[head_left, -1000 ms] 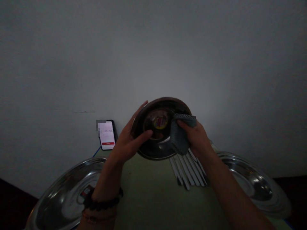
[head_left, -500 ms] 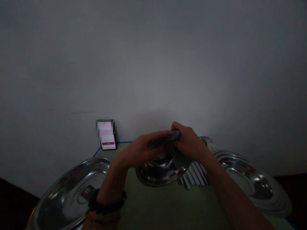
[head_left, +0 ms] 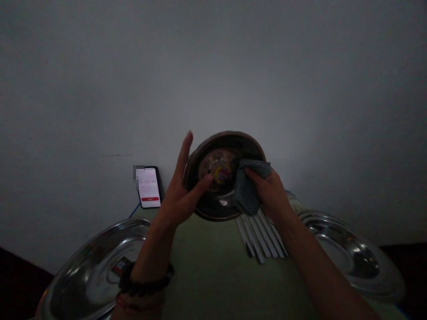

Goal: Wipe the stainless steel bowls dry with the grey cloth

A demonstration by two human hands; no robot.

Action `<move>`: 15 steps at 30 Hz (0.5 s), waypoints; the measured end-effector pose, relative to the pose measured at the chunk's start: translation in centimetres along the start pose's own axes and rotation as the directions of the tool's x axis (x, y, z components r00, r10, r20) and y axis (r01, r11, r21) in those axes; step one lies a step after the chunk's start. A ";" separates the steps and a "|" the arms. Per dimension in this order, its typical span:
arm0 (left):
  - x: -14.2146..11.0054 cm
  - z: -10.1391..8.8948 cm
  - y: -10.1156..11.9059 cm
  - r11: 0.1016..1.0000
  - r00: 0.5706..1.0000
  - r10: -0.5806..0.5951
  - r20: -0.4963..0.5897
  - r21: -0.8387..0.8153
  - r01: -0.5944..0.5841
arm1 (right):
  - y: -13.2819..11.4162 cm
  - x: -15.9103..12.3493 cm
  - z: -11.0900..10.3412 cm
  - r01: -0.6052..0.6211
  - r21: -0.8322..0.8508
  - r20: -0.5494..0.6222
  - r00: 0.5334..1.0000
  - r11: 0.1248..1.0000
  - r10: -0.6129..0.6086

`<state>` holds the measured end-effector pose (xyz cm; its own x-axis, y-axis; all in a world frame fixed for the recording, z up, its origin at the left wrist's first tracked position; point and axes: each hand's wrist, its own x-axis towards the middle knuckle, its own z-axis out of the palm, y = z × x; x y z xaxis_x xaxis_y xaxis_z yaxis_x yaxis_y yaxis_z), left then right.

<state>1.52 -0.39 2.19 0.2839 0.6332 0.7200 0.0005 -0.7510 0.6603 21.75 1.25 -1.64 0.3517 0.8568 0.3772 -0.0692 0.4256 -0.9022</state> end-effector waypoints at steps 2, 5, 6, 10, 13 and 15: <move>0.0 -0.1 0.0 0.999 0.998 -0.036 0.046 -0.027 0.037 | -0.7 0.0 -0.5 0.090 -0.213 0.020 0.996 0.973 -0.088; -0.1 -0.5 0.1 0.981 0.940 -0.176 0.291 -0.028 0.192 | -2.1 -0.3 -1.2 0.235 -0.488 0.245 0.961 0.841 -0.127; -0.2 -0.5 0.1 0.971 0.897 -0.220 0.383 -0.001 0.239 | -2.5 -0.5 -1.3 0.290 -0.534 0.339 0.934 0.794 -0.113; -0.5 0.1 0.3 0.955 0.772 -0.288 0.567 0.107 0.277 | -3.1 -1.0 -1.2 0.382 -0.561 0.510 0.858 0.734 -0.057; -0.5 0.5 0.7 0.960 0.794 -0.276 0.541 0.125 0.249 | -3.0 -0.8 -1.4 0.337 -0.508 0.462 0.883 0.793 -0.080; -0.5 0.3 0.8 0.970 0.862 -0.236 0.449 0.062 0.233 | -2.7 -0.5 -1.5 0.255 -0.453 0.377 0.923 0.854 -0.076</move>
<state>1.68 -1.37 2.26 0.6751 0.6388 0.3691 0.1259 -0.5927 0.7955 23.18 -0.74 0.28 -0.0222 0.8683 0.4955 0.4533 0.4505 -0.7691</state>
